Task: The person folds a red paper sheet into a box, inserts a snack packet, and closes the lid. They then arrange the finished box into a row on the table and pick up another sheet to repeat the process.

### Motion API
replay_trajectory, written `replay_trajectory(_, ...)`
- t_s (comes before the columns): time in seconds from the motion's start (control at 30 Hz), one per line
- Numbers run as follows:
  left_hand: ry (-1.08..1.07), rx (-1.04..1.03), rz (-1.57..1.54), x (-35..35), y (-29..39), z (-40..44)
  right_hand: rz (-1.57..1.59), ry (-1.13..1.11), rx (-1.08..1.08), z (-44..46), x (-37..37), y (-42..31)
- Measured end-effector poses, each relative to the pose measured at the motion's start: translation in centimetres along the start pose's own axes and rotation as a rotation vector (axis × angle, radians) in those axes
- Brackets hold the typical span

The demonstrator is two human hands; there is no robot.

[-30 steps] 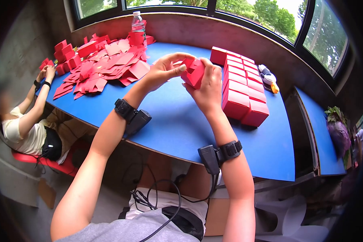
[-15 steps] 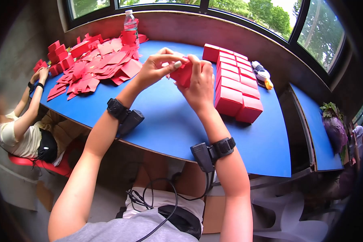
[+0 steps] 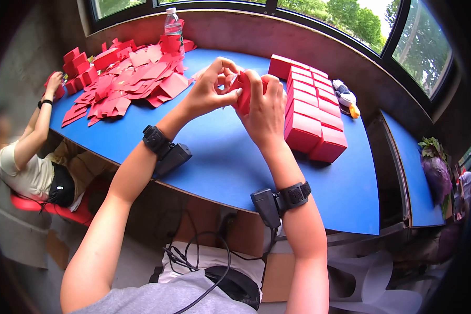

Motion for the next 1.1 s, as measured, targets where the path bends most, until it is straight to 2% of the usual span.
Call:
replay_trajectory(0.07, -0.001, 0.028, -0.011, 0.2, 0.0, -0.1, -0.007, 0.005, 0.013, 0.0, 0.0, -0.1)
replay_trajectory(0.13, -0.041, 0.202, -0.212, 0.2, 0.1, 0.0, 0.055, 0.021, -0.013, 0.0, 0.1, -0.1)
replay_trajectory(0.27, -0.079, 0.280, -0.413, 0.3, -1.3, 0.1, 0.102, -0.001, -0.026, -0.1, -0.1, 0.1)
replay_trajectory(0.6, -0.133, 0.334, -0.467, 0.6, -0.8, 0.1, 0.197, -0.010, -0.069, -0.1, -0.2, 0.2)
replay_trajectory(0.77, -0.191, 0.498, -0.615, 0.8, -0.9, 0.0, 0.155, -0.009, -0.006, 0.0, 0.1, 0.2)
replay_trajectory(1.0, -0.260, 0.512, -0.455, 0.3, -1.9, -0.3, 0.225, -0.043, -0.006, -0.2, -0.2, 0.1)
replay_trajectory(1.1, -0.232, 0.417, -0.486, 0.6, -2.3, 0.1, 0.384, -0.048, -0.228, 0.1, 0.4, -0.5)
Point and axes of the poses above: each hand's wrist, its own z-axis towards the middle knuckle, its own x-axis out of the back of the hand, y = z × x, the point moved 1 cm from there along z, towards the middle knuckle, and after that the axes turned 10 degrees about y, right-handed, at the moved point
